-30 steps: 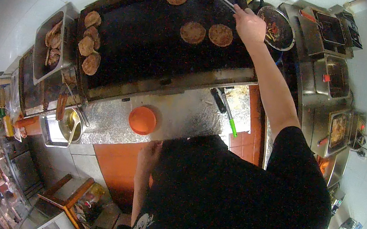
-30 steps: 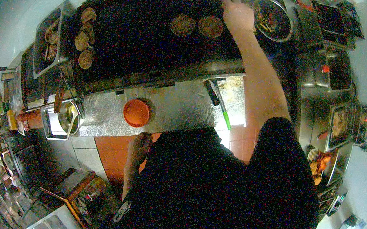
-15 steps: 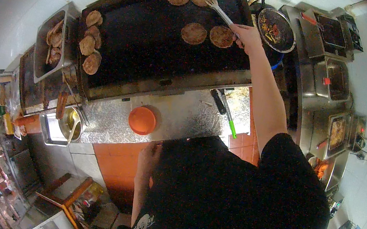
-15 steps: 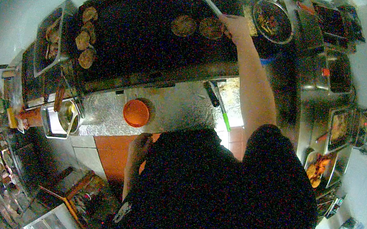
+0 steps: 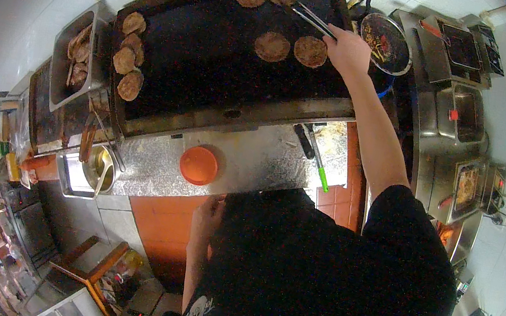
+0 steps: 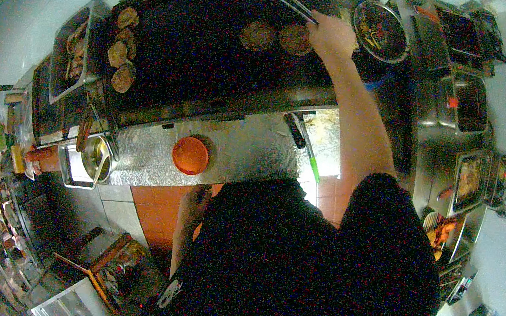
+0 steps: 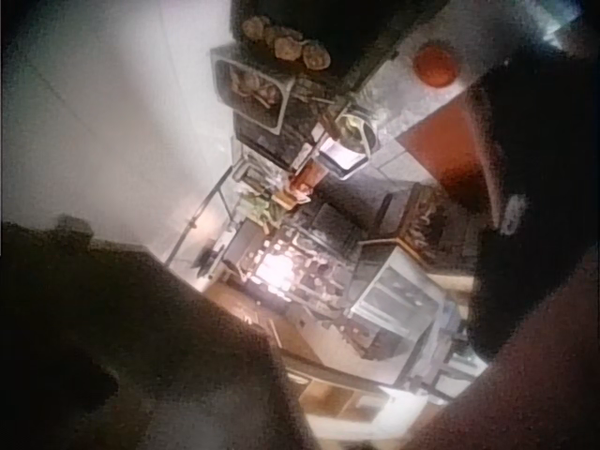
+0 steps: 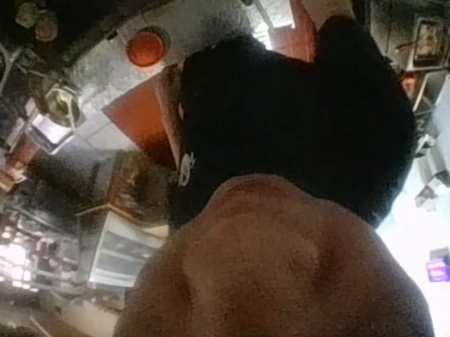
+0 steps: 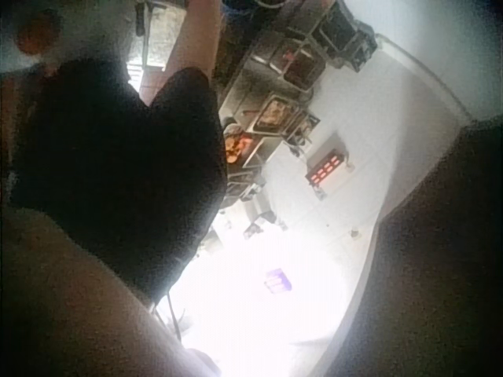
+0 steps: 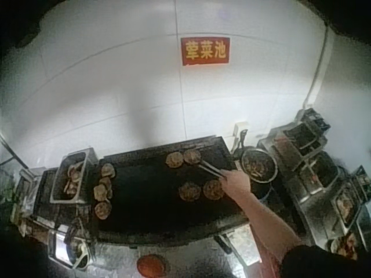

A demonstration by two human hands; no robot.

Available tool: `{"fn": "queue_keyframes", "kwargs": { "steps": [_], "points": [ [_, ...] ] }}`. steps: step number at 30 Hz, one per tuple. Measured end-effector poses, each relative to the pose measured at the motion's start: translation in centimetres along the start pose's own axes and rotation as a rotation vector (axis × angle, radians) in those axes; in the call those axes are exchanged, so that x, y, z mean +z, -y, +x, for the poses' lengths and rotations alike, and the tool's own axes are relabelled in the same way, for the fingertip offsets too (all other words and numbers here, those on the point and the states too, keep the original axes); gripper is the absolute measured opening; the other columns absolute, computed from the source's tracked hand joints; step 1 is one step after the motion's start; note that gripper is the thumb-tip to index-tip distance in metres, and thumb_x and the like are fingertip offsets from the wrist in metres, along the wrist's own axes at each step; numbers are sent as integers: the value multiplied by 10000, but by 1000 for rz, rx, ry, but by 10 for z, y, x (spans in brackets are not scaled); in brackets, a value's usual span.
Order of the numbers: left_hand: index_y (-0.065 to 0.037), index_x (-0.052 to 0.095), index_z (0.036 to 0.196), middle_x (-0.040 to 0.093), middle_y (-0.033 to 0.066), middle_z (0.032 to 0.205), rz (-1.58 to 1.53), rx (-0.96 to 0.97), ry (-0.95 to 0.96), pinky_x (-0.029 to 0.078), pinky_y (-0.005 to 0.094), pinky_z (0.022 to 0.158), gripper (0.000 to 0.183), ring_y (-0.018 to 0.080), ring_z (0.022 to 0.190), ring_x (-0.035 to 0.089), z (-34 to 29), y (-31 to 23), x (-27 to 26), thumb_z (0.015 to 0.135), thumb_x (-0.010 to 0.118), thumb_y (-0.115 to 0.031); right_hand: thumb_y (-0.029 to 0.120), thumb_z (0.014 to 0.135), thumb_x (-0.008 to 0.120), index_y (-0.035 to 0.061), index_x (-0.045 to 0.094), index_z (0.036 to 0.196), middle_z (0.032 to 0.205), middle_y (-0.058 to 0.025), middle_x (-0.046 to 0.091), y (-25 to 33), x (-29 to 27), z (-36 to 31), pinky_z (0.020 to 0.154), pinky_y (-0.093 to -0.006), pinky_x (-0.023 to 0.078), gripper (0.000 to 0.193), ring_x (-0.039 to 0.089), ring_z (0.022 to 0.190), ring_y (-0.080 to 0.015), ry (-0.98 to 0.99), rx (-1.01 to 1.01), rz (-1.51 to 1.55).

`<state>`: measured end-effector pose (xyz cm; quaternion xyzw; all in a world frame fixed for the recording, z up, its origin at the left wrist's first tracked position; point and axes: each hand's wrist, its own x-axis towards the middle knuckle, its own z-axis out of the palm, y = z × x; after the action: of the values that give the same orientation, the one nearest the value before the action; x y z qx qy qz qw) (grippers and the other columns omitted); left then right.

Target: The person flips burger patties on a griddle, retrieves frozen food from a refrigerator, cuts open a package, and places the contents into a deep fryer. They then retrieve a head of lettuce, cut it, and place the pieces into a bowl.

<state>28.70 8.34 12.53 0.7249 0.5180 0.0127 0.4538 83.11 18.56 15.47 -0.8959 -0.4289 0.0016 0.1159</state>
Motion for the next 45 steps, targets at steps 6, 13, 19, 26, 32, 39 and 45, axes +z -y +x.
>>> {"fn": "queue_keyframes", "kwargs": {
  "steps": [6,13,19,26,32,39,45],
  "points": [
    [-65,697,1181,738,211,898,22,26,0,565,415,720,236,345,845,746,1,-7,-2,991,655,-198,461,925,716,131,769,1216,752,-65,724,-18,20,11,635,-342,537,443,698,664,-183,117,267,426],
    [-44,699,1162,740,204,914,-27,-70,77,555,407,725,238,335,830,736,9,-4,-3,992,658,-206,431,969,694,40,769,1132,649,-11,626,-61,-30,-76,496,-268,405,431,523,516,-73,139,264,677],
    [-36,694,1148,741,203,947,-61,16,65,564,392,774,233,313,871,741,18,-15,-1,987,667,-202,294,995,695,-8,711,1148,657,-13,592,-81,-48,-189,442,-243,320,340,478,501,-61,301,645,979],
    [-30,685,1155,738,208,983,-8,8,158,560,394,794,242,301,906,739,27,-35,0,982,674,-198,290,1018,675,19,641,1275,785,-55,629,-60,13,-165,401,-238,295,375,428,465,-77,346,906,1476],
    [-39,697,1160,737,210,968,-9,-63,93,559,404,789,240,316,886,734,12,-27,2,978,669,-193,359,1124,425,68,492,1455,646,12,448,-70,25,-184,369,-220,291,446,388,391,-48,932,826,2556],
    [-41,699,1142,736,212,1001,-54,-35,45,562,419,827,223,353,931,731,0,-13,8,976,654,-182,368,1092,513,82,530,1428,669,1,479,-59,9,-159,392,-232,293,442,431,429,-62,630,747,1912],
    [-44,699,1149,735,215,1025,-41,-48,56,562,416,839,240,358,956,730,1,-9,8,973,661,-202,362,1003,647,176,724,1270,804,-94,686,-39,-15,-89,556,-382,498,335,630,578,-270,-325,-150,224]
  ]
}}
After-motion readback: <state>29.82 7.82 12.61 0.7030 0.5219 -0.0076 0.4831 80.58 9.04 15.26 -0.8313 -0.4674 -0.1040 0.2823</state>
